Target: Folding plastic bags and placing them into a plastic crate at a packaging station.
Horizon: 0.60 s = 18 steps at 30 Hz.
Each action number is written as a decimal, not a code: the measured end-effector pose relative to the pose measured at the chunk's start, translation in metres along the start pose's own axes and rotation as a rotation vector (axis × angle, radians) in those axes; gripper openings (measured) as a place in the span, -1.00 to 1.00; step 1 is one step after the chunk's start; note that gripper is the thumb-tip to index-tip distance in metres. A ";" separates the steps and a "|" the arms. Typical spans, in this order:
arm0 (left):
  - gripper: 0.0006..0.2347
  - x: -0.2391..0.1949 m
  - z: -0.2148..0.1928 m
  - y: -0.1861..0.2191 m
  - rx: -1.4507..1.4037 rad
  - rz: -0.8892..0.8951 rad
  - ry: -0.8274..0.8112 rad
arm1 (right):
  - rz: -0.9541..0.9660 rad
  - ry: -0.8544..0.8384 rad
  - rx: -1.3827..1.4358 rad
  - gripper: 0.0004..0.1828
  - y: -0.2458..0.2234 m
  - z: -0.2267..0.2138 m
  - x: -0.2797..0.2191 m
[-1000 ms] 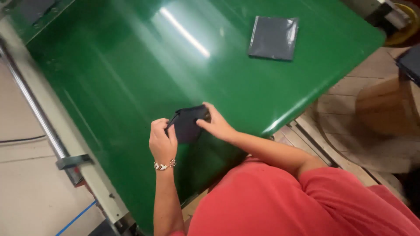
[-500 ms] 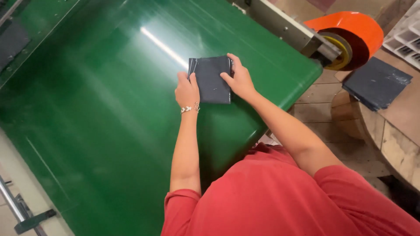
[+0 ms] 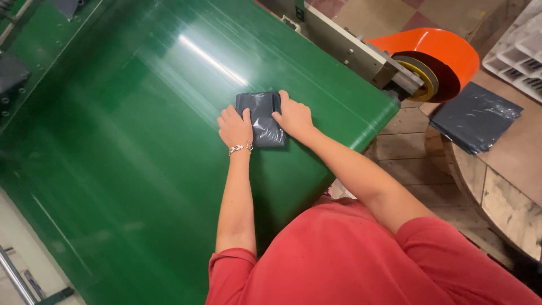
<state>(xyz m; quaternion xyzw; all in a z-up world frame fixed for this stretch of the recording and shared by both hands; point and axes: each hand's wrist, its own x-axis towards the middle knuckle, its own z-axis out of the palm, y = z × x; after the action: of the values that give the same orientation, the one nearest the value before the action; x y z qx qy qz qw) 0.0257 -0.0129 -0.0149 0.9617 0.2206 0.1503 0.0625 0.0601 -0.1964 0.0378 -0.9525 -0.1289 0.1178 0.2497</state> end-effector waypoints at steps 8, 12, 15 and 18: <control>-0.70 0.013 -0.018 0.001 -0.328 0.094 -0.275 | -0.250 0.361 -0.201 -0.19 0.006 -0.019 -0.008; -0.79 -0.016 -0.094 0.024 -0.492 0.670 -0.004 | -0.509 0.360 -0.169 0.16 0.009 -0.052 -0.036; -0.80 -0.039 -0.132 0.042 -0.535 0.881 0.082 | -0.678 0.329 0.065 -0.04 0.024 -0.082 -0.071; -0.80 -0.060 -0.147 0.060 -0.675 0.987 0.013 | -0.717 0.312 0.124 -0.24 0.032 -0.128 -0.135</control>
<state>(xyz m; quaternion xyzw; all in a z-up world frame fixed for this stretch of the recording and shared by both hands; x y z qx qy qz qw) -0.0479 -0.0848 0.1193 0.8767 -0.3117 0.2292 0.2860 -0.0239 -0.3210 0.1515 -0.8365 -0.4066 -0.1155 0.3487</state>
